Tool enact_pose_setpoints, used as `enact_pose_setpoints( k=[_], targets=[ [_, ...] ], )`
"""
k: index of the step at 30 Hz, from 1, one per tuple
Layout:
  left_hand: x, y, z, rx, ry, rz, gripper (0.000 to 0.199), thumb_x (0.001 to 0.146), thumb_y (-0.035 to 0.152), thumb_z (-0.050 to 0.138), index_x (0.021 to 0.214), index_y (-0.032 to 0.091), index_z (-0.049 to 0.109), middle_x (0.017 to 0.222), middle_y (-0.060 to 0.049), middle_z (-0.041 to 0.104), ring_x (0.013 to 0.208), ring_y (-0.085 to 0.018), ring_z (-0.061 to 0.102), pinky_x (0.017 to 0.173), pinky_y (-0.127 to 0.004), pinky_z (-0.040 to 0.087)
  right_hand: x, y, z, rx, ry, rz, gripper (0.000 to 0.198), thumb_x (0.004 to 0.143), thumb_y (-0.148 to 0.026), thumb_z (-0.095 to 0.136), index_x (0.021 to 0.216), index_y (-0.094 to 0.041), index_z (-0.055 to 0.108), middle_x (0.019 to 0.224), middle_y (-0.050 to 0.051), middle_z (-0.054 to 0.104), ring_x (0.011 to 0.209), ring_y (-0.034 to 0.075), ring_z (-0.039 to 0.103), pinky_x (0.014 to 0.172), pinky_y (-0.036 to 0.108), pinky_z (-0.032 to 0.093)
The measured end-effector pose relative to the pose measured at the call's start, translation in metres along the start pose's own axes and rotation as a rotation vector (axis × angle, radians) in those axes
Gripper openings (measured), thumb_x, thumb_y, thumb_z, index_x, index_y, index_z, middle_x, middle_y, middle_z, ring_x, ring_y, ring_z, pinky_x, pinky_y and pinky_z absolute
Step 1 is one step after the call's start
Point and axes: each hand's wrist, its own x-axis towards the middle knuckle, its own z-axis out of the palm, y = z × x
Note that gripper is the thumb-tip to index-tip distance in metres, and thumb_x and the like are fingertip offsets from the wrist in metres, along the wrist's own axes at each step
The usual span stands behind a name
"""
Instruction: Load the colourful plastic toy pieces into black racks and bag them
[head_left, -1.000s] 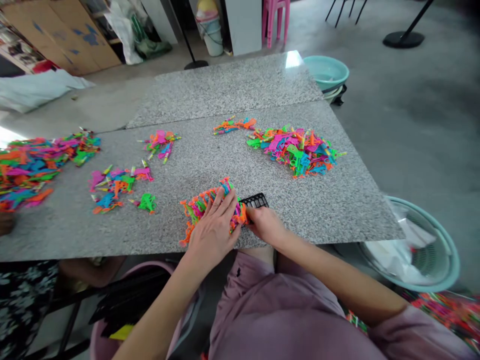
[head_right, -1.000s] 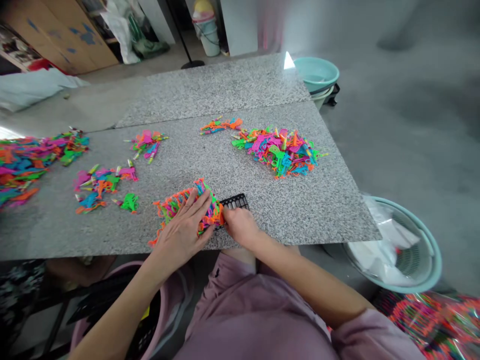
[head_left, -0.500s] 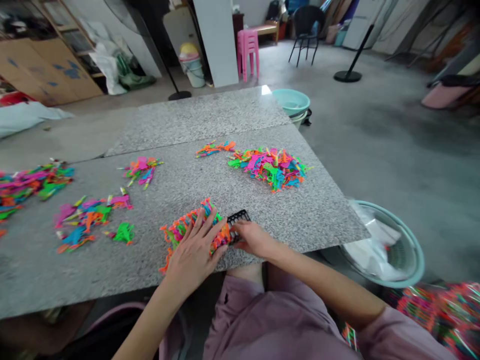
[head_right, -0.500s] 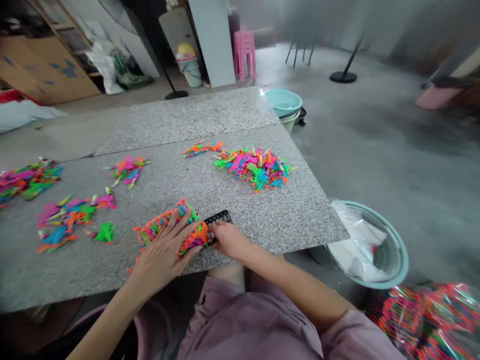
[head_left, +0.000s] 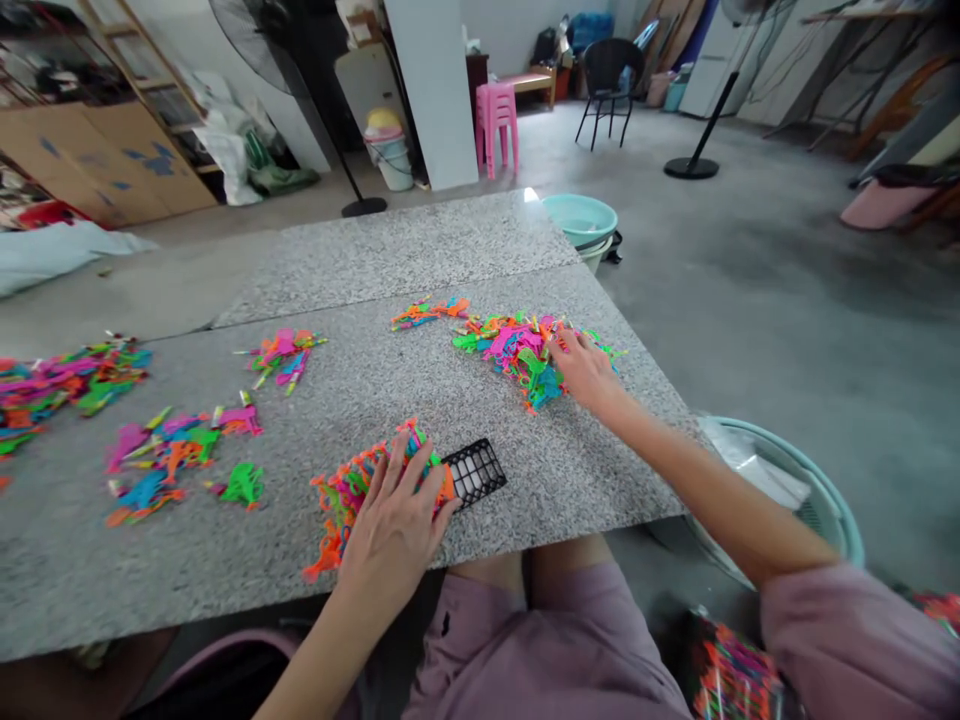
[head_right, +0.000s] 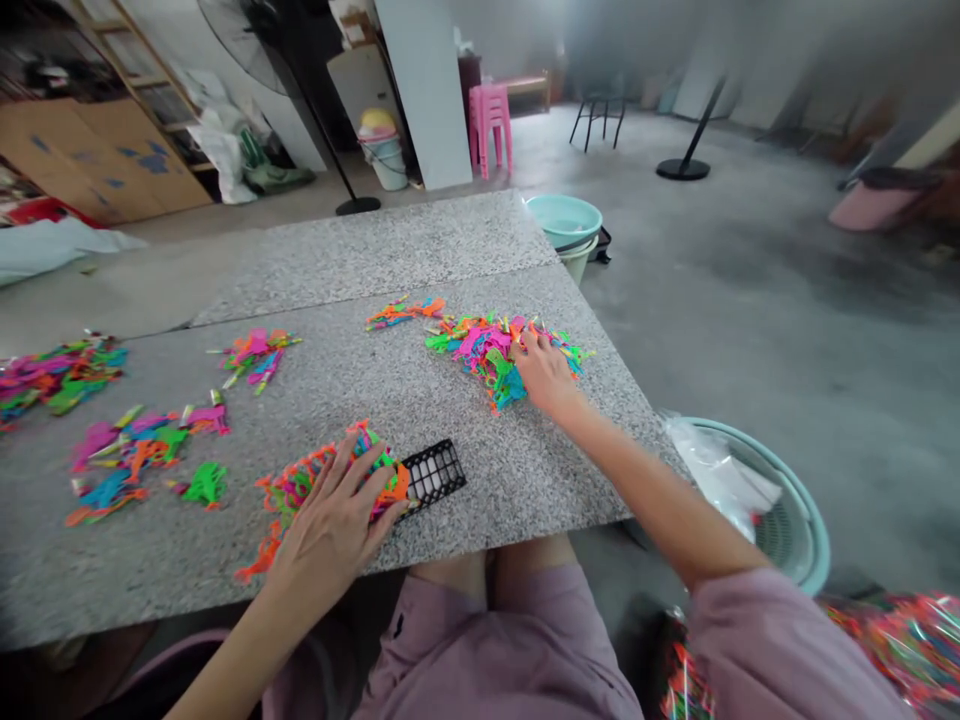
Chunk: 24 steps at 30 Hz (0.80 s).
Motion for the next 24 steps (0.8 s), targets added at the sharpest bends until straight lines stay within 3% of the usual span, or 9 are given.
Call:
enact_pose_setpoints(
  k=[3,6,10,14,17,19,21,24],
  targets=[
    [0.000,-0.004,0.001,-0.031,-0.001,0.004,0.026,0.089,0.031,0.058,0.109,0.017,0.065,0.136,-0.014,0.056,0.146,-0.038,0.022,0.112,-0.057,0.039,0.043,0.025,-0.006,0.094,-0.137,-0.198,0.026,0.090,0.000,0.047,0.108,-0.008,0.065,0.127,0.014,0.059,0.119,0.021,0.051,0.096,0.029,0.041],
    [-0.002,-0.007,-0.002,-0.091,-0.015,-0.008,0.026,0.090,0.031,0.056,0.112,0.019,0.064,0.139,-0.012,0.054,0.146,-0.037,0.022,0.112,-0.058,0.038,0.052,0.031,-0.008,0.221,-0.159,-0.243,0.028,0.094,-0.006,0.038,0.103,-0.001,0.064,0.113,0.009,0.064,0.112,0.012,0.053,0.088,0.021,0.037],
    [-0.002,-0.005,-0.010,-0.147,-0.082,-0.010,0.026,0.091,0.029,0.056,0.113,0.018,0.062,0.140,-0.012,0.052,0.148,-0.035,0.019,0.116,-0.055,0.034,0.013,0.016,-0.005,0.383,-0.082,-0.135,0.029,0.095,-0.023,0.044,0.097,-0.003,0.065,0.093,0.006,0.066,0.089,0.010,0.059,0.074,0.022,0.040],
    [0.000,-0.005,-0.013,-0.152,-0.131,-0.021,0.024,0.092,0.028,0.056,0.112,0.016,0.061,0.142,-0.012,0.049,0.149,-0.034,0.014,0.118,-0.053,0.030,-0.041,-0.023,0.014,1.007,-0.292,-0.029,0.025,0.090,-0.035,0.058,0.094,-0.012,0.066,0.065,-0.002,0.061,0.058,0.011,0.054,0.056,0.022,0.042],
    [-0.002,-0.008,-0.012,-0.185,-0.137,-0.016,0.027,0.092,0.033,0.057,0.113,0.017,0.061,0.143,-0.012,0.048,0.149,-0.033,0.015,0.119,-0.053,0.028,-0.065,-0.057,0.020,1.247,-0.380,0.048,0.029,0.084,-0.042,0.063,0.090,-0.014,0.066,0.059,-0.003,0.056,0.053,0.011,0.050,0.051,0.023,0.041],
    [-0.004,-0.006,-0.016,-0.216,-0.091,-0.019,0.038,0.091,0.042,0.058,0.121,0.018,0.058,0.143,-0.012,0.048,0.147,-0.035,0.020,0.119,-0.057,0.024,-0.074,-0.076,0.011,1.275,-0.356,0.097,0.028,0.079,-0.043,0.067,0.085,-0.015,0.065,0.060,-0.003,0.057,0.054,0.011,0.050,0.052,0.023,0.042],
    [-0.003,0.004,-0.024,-0.271,0.037,-0.074,0.048,0.090,0.048,0.058,0.130,0.021,0.052,0.140,-0.010,0.053,0.144,-0.035,0.030,0.118,-0.059,0.023,-0.083,-0.091,-0.009,1.270,-0.318,0.107,0.026,0.076,-0.041,0.070,0.081,-0.017,0.064,0.065,-0.001,0.061,0.057,0.011,0.053,0.055,0.024,0.044],
    [0.003,0.034,-0.040,-0.472,0.211,-0.186,0.048,0.092,0.045,0.057,0.134,0.024,0.049,0.130,-0.009,0.060,0.132,-0.030,0.047,0.112,-0.050,0.037,-0.102,-0.103,-0.042,1.318,-0.267,0.111,0.024,0.076,-0.041,0.072,0.083,-0.019,0.065,0.067,-0.001,0.062,0.057,0.012,0.054,0.053,0.023,0.045]
  ],
)
